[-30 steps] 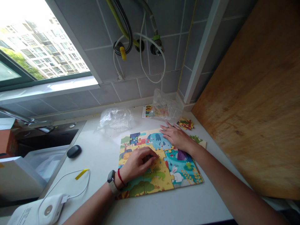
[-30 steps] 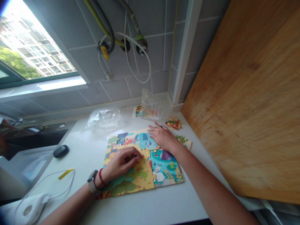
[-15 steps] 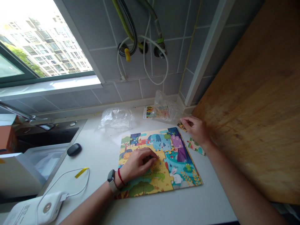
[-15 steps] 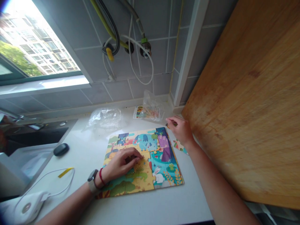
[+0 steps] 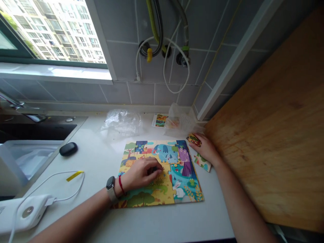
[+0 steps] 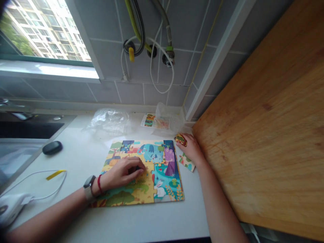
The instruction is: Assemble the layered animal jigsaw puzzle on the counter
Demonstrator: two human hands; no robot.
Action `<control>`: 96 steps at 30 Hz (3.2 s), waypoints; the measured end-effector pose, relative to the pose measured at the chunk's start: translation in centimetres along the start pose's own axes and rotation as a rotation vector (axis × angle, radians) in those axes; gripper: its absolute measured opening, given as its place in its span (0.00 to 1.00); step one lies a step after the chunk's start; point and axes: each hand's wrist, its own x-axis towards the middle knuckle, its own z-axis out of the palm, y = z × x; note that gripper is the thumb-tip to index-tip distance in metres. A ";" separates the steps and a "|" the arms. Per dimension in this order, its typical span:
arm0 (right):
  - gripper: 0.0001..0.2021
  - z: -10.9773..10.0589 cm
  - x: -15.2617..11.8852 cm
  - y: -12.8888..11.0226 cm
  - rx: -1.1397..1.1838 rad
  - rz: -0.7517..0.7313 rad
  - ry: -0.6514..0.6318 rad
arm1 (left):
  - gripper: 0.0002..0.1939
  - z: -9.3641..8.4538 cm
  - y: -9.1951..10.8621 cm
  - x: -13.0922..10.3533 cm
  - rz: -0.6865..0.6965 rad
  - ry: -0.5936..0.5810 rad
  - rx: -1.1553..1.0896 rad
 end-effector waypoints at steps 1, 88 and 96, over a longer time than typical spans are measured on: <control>0.25 0.0 0.0 0.0 -0.002 0.001 -0.011 | 0.09 0.0 -0.1 0.0 0.005 0.007 -0.001; 0.31 1.9 -1.9 -4.1 0.326 0.302 -0.012 | 0.17 0.4 -3.8 -0.5 0.188 0.158 0.388; 0.30 1.8 -1.8 -5.3 0.406 0.270 0.100 | 0.17 0.1 -3.6 -0.5 0.184 0.138 0.383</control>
